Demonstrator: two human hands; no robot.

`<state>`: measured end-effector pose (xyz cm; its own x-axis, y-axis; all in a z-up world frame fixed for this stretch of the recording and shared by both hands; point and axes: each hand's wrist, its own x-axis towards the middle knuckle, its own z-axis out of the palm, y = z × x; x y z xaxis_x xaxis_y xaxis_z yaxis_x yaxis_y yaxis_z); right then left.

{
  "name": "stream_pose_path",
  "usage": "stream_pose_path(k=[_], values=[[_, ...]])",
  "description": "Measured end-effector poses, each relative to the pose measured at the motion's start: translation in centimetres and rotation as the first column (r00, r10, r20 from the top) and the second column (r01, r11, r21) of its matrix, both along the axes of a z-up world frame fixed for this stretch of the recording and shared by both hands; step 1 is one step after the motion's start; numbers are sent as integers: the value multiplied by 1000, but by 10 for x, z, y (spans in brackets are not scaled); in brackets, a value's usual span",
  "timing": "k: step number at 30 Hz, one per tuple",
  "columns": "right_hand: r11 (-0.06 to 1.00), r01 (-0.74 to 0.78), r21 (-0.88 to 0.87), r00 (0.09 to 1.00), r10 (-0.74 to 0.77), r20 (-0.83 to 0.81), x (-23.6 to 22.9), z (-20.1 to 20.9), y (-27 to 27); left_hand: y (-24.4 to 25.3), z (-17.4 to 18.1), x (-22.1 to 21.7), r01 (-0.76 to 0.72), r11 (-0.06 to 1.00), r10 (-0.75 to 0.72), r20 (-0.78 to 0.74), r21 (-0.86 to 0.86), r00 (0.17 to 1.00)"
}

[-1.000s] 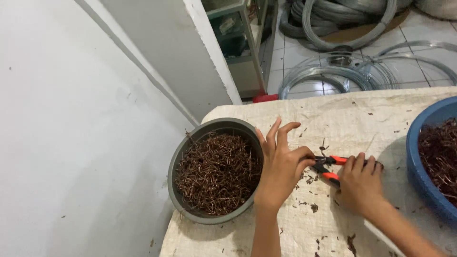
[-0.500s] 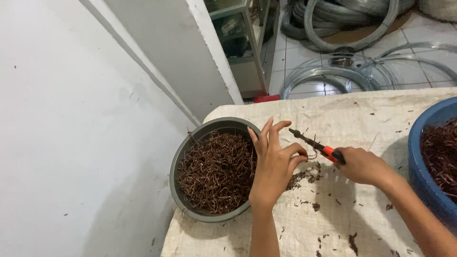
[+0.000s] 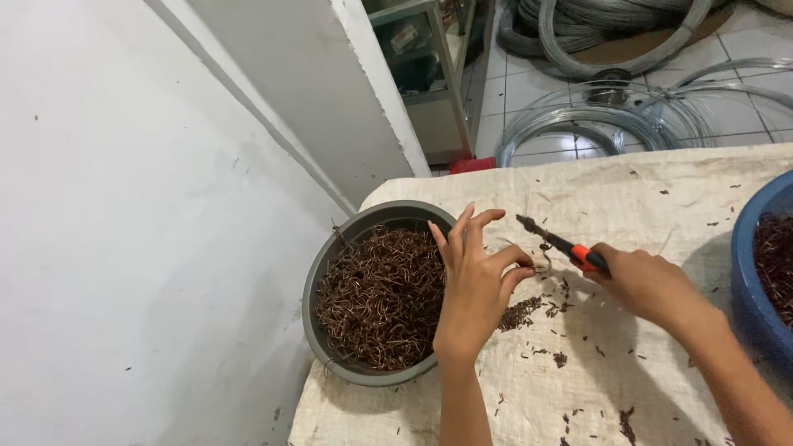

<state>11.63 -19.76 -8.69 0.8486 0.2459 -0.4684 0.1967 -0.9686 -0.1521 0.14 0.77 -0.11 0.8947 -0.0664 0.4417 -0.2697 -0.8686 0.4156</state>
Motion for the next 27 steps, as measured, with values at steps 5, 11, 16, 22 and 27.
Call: stream_pose_path(k=[5,11,16,22,27], values=[[968,94,233,995,-99,8,4,2,-16,-1,0,2,0,1000,0,46,-8,999],[948,147,284,984,-170,59,1,-43,-24,-6,1,3,-10,1000,10,51,-4,999],[800,273,534,961,-248,-120,-6,-85,-35,-7,0,0,3,1000,-3,56,-10,998],[652,-15,758,931,-267,247,-1,-169,-54,-7,5,-1,3,999,3,130,-45,992],[621,-14,784,898,-337,283,-20,-126,-37,-6,3,0,6,997,6,146,-78,989]])
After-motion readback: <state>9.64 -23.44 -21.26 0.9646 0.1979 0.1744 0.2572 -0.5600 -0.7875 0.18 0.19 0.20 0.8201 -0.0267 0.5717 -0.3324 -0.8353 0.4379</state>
